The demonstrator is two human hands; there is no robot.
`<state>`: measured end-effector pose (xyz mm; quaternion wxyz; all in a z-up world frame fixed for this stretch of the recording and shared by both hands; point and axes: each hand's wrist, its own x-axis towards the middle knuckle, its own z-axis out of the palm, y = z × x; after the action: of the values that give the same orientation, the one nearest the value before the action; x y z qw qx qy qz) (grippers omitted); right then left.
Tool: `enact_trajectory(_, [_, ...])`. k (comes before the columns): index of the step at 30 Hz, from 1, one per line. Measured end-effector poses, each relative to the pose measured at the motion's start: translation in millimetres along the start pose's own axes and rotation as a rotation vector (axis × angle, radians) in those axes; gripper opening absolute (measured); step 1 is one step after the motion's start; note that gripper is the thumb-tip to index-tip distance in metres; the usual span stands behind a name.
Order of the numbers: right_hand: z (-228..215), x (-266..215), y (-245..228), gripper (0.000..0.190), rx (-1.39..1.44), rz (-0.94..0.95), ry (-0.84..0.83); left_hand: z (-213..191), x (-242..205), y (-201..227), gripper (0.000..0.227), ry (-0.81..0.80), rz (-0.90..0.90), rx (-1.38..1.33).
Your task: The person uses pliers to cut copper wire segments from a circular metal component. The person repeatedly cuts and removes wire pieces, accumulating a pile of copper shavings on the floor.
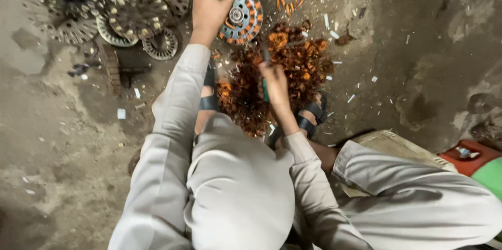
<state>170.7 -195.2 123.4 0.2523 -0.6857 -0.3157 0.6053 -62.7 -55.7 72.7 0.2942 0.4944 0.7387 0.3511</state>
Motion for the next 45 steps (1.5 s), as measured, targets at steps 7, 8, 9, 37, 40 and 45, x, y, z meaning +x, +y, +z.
enact_trajectory(7, [-23.1,-19.6,-31.4,0.038,-0.594,-0.933,0.198,14.9,-6.0,-13.5,0.072,0.107,0.057,-0.043])
enact_trajectory(8, [-24.8,-19.6,-36.0,0.031,-0.426,-0.646,0.071,15.9,-7.6,-13.8,0.070,0.143,0.080,-0.042])
enact_trajectory(9, [-26.0,-19.4,-40.8,0.025,-0.261,-0.359,-0.057,17.4,-8.3,-13.1,0.070,0.098,0.039,-0.042])
enact_trajectory(37, [-25.3,-18.8,-72.6,0.049,-0.257,-0.253,-0.620,15.0,-6.4,-4.4,0.068,0.028,-0.028,-0.083])
enact_trajectory(40, [-27.8,-12.8,-74.3,0.033,-0.446,-0.163,-0.527,8.9,-7.6,2.6,0.068,0.049,-0.009,-0.119])
enact_trajectory(45, [-28.7,-6.7,-56.2,0.023,-0.501,-0.202,-0.339,5.8,-9.1,4.9,0.069,0.030,-0.031,-0.105])
